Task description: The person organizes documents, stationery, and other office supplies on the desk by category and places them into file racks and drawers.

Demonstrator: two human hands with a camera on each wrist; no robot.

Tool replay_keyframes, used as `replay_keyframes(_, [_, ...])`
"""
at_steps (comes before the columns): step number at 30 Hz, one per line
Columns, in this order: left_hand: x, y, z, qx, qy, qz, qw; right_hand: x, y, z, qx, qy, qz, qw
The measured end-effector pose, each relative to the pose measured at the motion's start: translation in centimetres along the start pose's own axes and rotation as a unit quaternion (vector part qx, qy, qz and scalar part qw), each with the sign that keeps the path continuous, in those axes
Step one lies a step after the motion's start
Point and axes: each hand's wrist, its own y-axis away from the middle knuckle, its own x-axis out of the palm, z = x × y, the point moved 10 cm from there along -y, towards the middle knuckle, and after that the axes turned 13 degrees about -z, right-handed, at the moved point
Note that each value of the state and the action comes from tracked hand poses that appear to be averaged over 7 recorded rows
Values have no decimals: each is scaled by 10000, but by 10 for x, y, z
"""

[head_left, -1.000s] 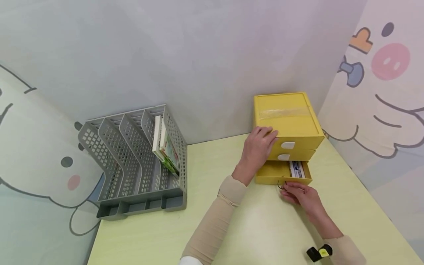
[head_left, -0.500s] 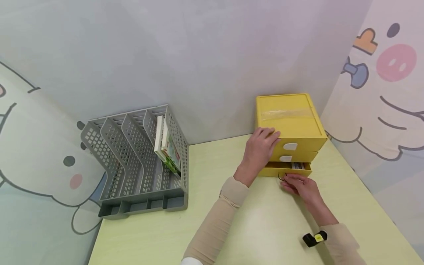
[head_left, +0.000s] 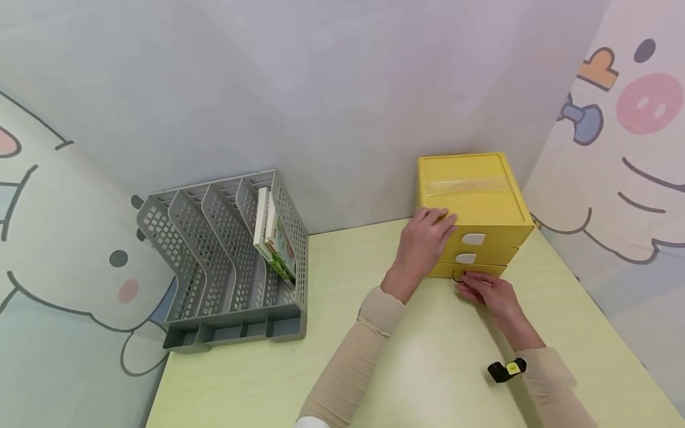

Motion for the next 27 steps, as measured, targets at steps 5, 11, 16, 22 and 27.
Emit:
replay_keyframes(5, [-1, 0, 0, 21, -28, -10, 10000, -1, -4, 0, -6, -60, 70, 10000])
replay_keyframes(11, [2, -4, -1, 38, 7, -88, 10000, -1, -11, 2, -267, 359, 158, 9989])
replay_keyframes(16, [1, -3, 0, -64, 319, -108, 9994, 0, -11, 5, -603, 1069, 207, 9922])
replay_keyframes(22, [-20, 4, 4, -363, 671, -627, 9951, 3, 3, 14, -893, 1829, 326, 9785])
replay_keyframes(27, [-34, 18, 12, -707, 655, -963, 9907, 6, 15, 24, -1060, 1829, 319, 9769])
